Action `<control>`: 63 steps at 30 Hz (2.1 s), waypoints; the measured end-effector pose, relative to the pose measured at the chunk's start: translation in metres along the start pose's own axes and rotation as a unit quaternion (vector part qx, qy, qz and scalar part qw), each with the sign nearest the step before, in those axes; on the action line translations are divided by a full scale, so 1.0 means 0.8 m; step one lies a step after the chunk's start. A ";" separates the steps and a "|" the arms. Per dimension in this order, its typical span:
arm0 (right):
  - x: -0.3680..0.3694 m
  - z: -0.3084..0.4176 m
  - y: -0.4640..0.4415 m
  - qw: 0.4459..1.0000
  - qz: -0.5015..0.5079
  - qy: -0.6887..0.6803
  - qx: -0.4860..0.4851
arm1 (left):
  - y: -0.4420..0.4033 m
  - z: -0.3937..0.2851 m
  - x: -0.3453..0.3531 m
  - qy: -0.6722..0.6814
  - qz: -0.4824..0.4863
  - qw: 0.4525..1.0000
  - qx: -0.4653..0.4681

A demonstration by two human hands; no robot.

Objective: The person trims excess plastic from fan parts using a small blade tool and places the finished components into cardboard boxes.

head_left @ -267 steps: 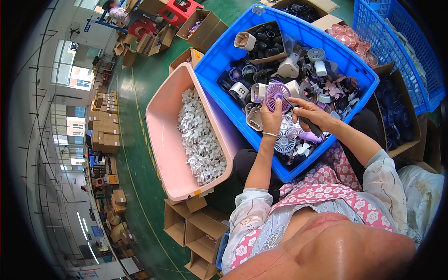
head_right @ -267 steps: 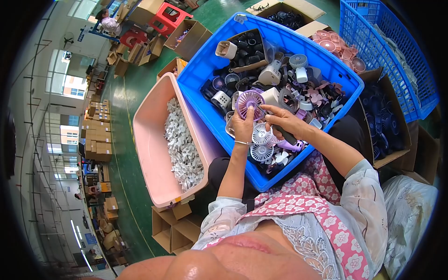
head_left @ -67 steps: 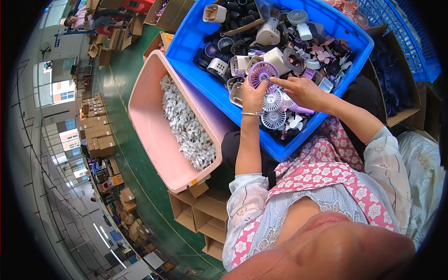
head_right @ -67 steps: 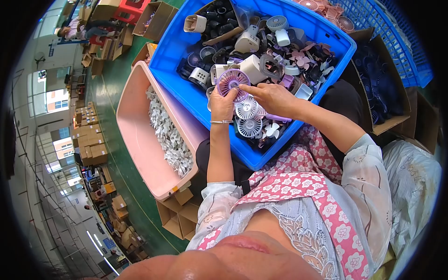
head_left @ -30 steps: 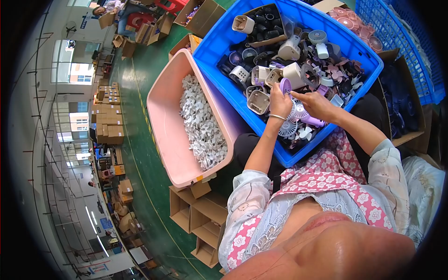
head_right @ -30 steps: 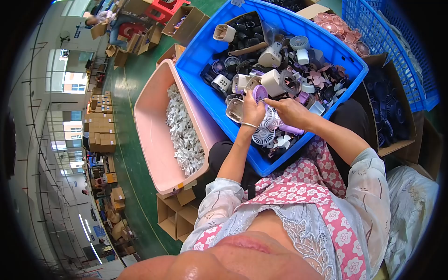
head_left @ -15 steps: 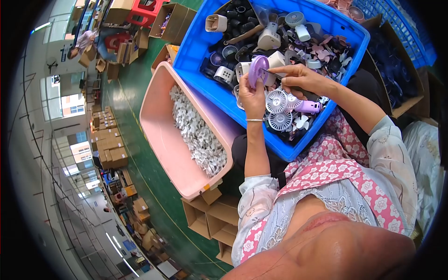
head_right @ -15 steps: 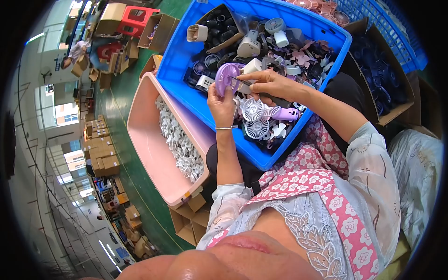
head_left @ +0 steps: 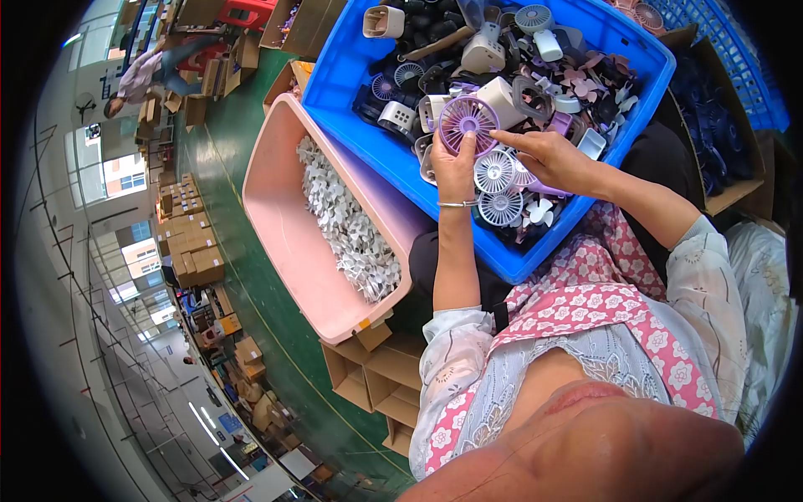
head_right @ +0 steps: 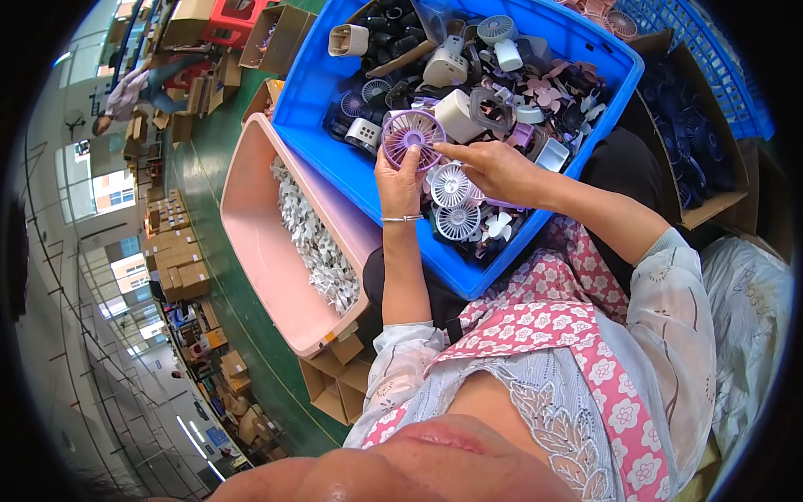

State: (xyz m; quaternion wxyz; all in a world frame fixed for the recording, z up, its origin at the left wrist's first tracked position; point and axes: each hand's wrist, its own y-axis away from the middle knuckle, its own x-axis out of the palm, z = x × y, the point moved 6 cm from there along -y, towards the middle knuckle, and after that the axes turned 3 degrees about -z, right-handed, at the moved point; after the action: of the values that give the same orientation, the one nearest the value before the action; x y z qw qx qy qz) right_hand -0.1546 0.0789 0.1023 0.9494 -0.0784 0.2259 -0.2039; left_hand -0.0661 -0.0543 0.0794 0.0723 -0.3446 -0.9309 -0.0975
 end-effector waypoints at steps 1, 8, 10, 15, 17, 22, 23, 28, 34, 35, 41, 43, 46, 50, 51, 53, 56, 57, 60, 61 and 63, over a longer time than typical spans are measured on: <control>0.000 0.002 0.000 0.999 0.007 0.032 0.005 | -0.001 0.002 0.000 -0.001 0.001 1.000 -0.001; 0.003 0.000 0.000 0.993 0.024 0.112 0.024 | 0.006 -0.006 0.011 -0.100 0.023 0.994 0.032; 0.005 -0.002 0.000 0.993 0.022 0.110 0.023 | 0.006 -0.004 0.010 -0.103 0.025 0.994 0.033; 0.004 0.000 -0.001 0.996 0.017 0.085 0.013 | 0.007 -0.002 0.009 -0.128 0.030 0.991 0.026; 0.005 0.001 -0.001 0.997 0.027 0.076 0.001 | 0.009 -0.006 0.011 -0.162 0.023 0.986 0.044; 0.006 0.004 0.000 0.996 0.051 0.067 0.033 | 0.012 -0.004 0.019 -0.207 0.031 0.974 0.090; 0.007 0.000 0.002 0.993 0.059 0.076 0.063 | 0.012 0.004 0.020 -0.219 0.032 0.972 0.084; 0.000 -0.019 0.005 0.962 0.145 -0.151 0.174 | 0.020 0.012 0.029 -0.378 0.075 0.908 0.162; 0.044 -0.032 0.015 0.986 0.102 0.132 0.011 | 0.022 0.006 0.020 -0.395 0.061 0.905 0.148; 0.040 -0.032 0.012 0.984 0.135 0.104 0.045 | 0.023 0.011 0.016 -0.380 0.059 0.914 0.132; 0.045 -0.051 0.009 0.991 -0.022 -0.088 -0.096 | 0.026 0.015 0.018 -0.420 0.087 0.892 0.141; 0.041 -0.044 0.018 0.997 0.071 -0.005 0.010 | 0.021 0.037 0.011 -0.389 0.099 0.910 0.109; 0.032 -0.036 0.012 0.998 0.056 0.002 -0.005 | 0.014 0.031 0.005 -0.385 0.071 0.910 0.139; 0.029 -0.049 -0.002 1.000 0.014 -0.015 0.010 | -0.008 0.027 0.009 -0.564 0.048 0.787 0.246; 0.037 -0.062 -0.005 0.999 -0.006 -0.042 0.017 | -0.007 0.023 0.012 -0.572 0.004 0.779 0.258; 0.032 -0.055 -0.013 0.995 0.040 -0.047 0.075 | -0.003 0.005 0.032 -0.569 0.000 0.769 0.293; 0.023 -0.042 -0.022 0.992 0.017 -0.066 0.104 | -0.005 0.009 0.035 -0.606 -0.031 0.739 0.293; 0.020 -0.032 -0.016 0.946 0.137 -0.147 0.255 | -0.018 0.020 0.011 -0.598 -0.075 0.762 0.237; -0.003 -0.038 0.011 0.981 0.087 -0.065 0.159 | -0.064 0.036 -0.111 0.066 -0.194 0.977 -0.066; -0.004 -0.049 0.012 0.985 0.039 -0.073 0.151 | -0.068 0.024 -0.109 0.195 -0.115 0.972 -0.061; -0.007 -0.061 0.011 0.956 0.039 -0.173 0.234 | -0.055 0.007 -0.088 0.151 -0.077 0.985 -0.021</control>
State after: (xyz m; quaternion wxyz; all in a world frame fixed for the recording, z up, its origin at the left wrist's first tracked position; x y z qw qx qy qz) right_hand -0.1785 0.0864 0.0588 0.9729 0.1212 0.0070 -0.1970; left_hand -0.0422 -0.1303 0.0540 0.1974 -0.2548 -0.9307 -0.1728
